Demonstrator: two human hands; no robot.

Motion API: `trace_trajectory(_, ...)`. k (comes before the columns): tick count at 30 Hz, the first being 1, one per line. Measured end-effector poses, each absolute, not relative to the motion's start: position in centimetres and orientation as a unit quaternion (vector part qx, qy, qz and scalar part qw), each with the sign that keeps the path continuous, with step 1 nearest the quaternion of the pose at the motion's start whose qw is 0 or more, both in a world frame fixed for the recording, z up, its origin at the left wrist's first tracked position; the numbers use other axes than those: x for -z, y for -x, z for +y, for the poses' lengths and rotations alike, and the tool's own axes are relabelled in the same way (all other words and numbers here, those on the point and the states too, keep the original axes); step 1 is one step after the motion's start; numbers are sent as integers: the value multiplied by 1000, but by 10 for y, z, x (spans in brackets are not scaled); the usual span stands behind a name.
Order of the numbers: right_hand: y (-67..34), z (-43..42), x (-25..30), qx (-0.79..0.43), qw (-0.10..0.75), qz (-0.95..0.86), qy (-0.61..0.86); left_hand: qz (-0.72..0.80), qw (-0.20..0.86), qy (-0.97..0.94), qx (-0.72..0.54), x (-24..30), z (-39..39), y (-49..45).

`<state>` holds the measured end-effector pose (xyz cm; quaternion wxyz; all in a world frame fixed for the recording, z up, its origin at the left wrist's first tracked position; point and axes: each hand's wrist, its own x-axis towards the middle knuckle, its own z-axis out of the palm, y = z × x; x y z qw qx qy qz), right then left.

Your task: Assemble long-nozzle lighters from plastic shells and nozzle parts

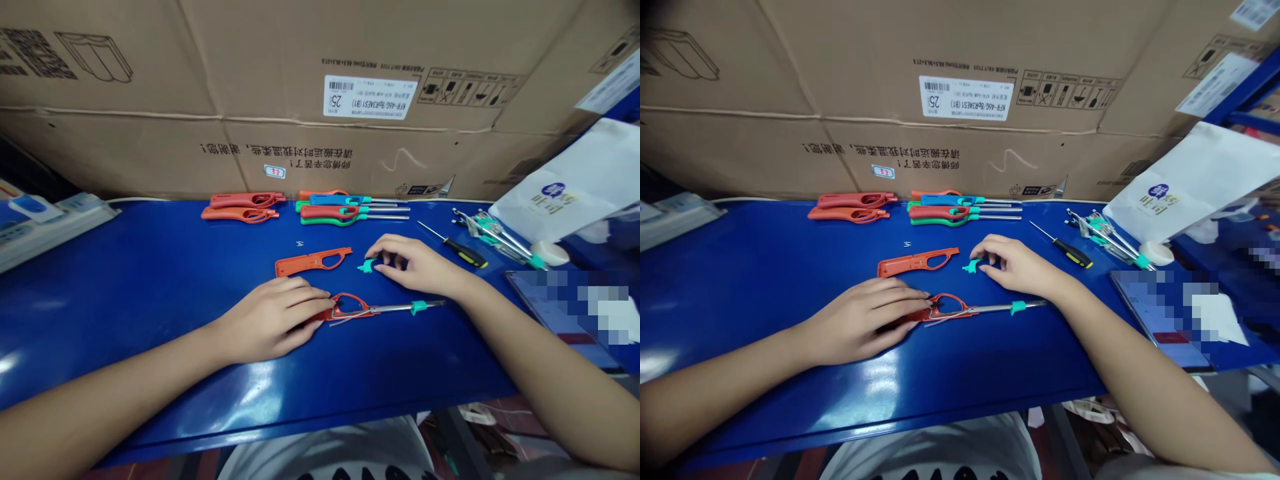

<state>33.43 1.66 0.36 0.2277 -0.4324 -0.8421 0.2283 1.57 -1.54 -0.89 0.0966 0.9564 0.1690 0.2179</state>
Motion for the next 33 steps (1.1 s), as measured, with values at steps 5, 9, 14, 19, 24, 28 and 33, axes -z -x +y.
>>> trace_trajectory(5, -333, 16, -1, -218, 201, -878, 376, 172, 96, -956, -218, 8, -16, -16)
trace_trajectory(9, -330, 15, 2, -229, 200, -874, 379, 172, 99, -956, -216, 7, -16, -16)
trace_trajectory(14, -327, 13, 1, -186, 176, -879, 403, 168, 102, -956, -219, 8, -15, -16)
trace_trajectory(19, -321, 12, 2, -146, 140, -864, 462, 167, 102, -955, -221, 8, -15, -17)
trace_trajectory(24, -327, 9, -5, -124, 135, -848, 497, 172, 110, -953, -223, 8, -14, -16)
trace_trajectory(28, -340, 9, -11, -144, 110, -878, 443, 182, 130, -947, -229, 8, -14, -17)
trace_trajectory(33, -336, 7, -12, -180, 108, -888, 410, 196, 152, -942, -228, 8, -14, -18)
